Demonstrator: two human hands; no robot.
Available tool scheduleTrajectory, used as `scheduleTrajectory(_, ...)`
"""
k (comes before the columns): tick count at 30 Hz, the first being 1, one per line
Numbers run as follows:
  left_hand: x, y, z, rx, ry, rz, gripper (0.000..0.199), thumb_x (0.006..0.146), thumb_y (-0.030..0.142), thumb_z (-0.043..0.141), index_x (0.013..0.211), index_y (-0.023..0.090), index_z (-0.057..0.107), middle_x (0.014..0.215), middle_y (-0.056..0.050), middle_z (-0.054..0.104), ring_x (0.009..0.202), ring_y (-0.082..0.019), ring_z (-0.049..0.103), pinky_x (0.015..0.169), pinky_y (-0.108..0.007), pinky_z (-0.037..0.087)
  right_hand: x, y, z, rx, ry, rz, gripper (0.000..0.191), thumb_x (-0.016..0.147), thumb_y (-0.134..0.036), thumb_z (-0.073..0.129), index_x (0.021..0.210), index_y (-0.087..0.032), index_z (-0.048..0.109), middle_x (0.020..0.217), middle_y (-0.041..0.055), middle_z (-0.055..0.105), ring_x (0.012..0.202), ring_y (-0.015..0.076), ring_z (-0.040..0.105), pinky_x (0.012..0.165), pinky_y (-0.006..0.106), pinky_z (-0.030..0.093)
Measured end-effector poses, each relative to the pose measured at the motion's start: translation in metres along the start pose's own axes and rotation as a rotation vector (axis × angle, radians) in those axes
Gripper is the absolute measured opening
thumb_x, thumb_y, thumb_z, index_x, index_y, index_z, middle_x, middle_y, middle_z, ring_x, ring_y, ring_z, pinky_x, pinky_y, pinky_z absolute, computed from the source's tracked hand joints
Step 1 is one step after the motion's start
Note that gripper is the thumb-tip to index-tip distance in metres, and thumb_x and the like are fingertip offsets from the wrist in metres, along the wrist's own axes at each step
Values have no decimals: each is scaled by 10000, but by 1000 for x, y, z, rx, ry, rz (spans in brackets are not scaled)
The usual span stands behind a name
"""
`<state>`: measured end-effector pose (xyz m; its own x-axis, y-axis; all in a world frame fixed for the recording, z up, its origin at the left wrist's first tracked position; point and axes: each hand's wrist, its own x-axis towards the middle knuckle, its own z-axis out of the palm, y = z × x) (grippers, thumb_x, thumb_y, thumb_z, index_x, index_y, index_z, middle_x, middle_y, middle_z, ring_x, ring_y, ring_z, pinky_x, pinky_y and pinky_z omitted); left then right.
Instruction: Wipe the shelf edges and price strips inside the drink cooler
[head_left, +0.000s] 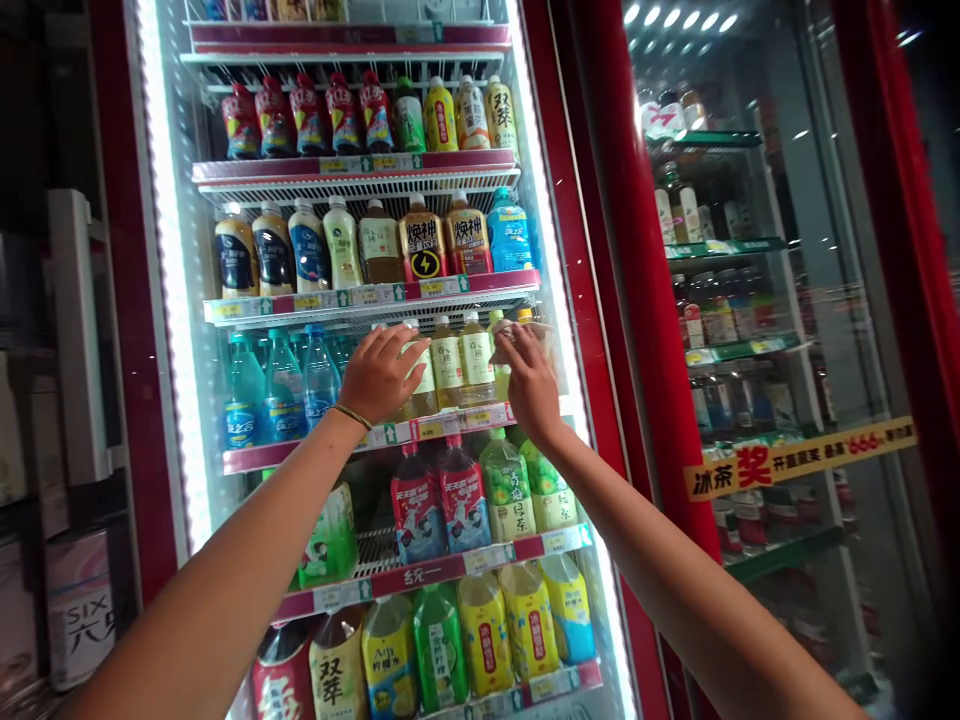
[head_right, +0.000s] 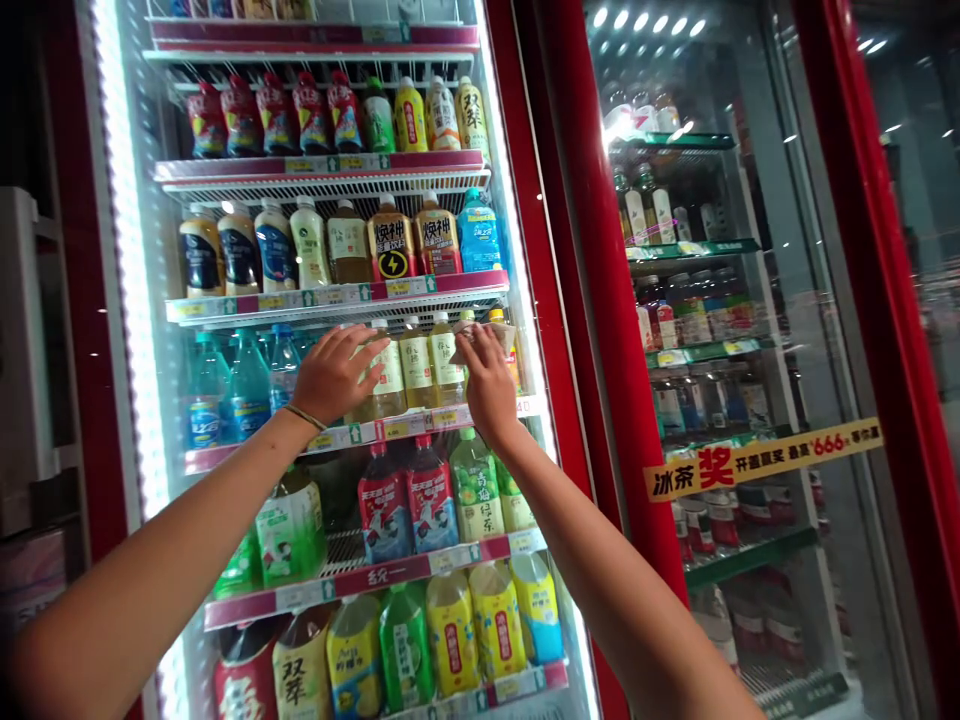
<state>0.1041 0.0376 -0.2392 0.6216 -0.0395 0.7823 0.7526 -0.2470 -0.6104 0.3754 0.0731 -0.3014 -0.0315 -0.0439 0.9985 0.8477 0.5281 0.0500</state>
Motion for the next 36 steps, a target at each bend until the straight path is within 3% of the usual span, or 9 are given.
scheduleTrajectory(4,-11,-12,-7,36,-4,16,370,1018,312,509,1340,233,673,1365,-124,678,1345,-310,593,1163,-542,465,7,-11,4,28,-91,-135,758,936,34,369,1562,-383,461,1645,-30,451,1561,267,366,1248,530,460)
scheduleTrajectory(9,-19,-18,-11,43,18,25,366,1010,296,534,1345,248,672,1370,-106,680,1342,-297,601,1163,-522,478,11,-25,11,2,-19,-35,718,945,29,365,1556,-329,484,1652,11,445,1560,284,366,1241,529,468)
scheduleTrajectory(14,-25,-23,-12,29,-4,18,386,1012,303,532,1373,253,659,1402,-117,661,1358,-304,584,1179,-542,452,13,-40,21,23,-131,-230,682,977,-19,440,1553,-382,474,1625,-7,483,1535,256,414,1254,507,452)
scheduleTrajectory(19,-35,-31,-13,18,10,-21,399,1012,327,531,1386,257,649,1394,-123,659,1372,-311,569,1191,-544,430,14,-47,27,33,-23,-169,720,966,-4,425,1590,-365,417,1632,23,472,1551,289,382,1217,552,490)
scheduleTrajectory(24,-40,-33,-13,-5,7,-69,395,1008,345,525,1379,280,645,1398,-107,654,1378,-308,558,1200,-553,414,31,-52,31,47,-156,-322,763,927,22,466,1585,-362,425,1645,9,451,1549,283,388,1267,555,423)
scheduleTrajectory(28,-41,-33,-14,26,40,-104,361,1012,354,527,1333,263,665,1370,-101,664,1361,-298,568,1197,-529,415,36,-54,30,41,-94,-259,717,967,-11,449,1586,-371,419,1639,-1,461,1562,290,361,1241,573,457)
scheduleTrajectory(33,-43,-34,-17,38,42,-122,345,1014,345,529,1313,256,677,1339,-101,677,1339,-292,583,1169,-507,442,39,-64,35,58,-193,-396,664,966,-5,459,1546,-327,494,1624,25,485,1549,274,388,1268,534,426)
scheduleTrajectory(36,-47,-38,-20,50,47,-135,351,1016,339,529,1322,252,677,1333,-103,681,1331,-295,591,1159,-501,454,41,-67,37,56,-134,-334,634,974,-12,447,1539,-291,510,1631,51,475,1553,294,379,1253,559,438)
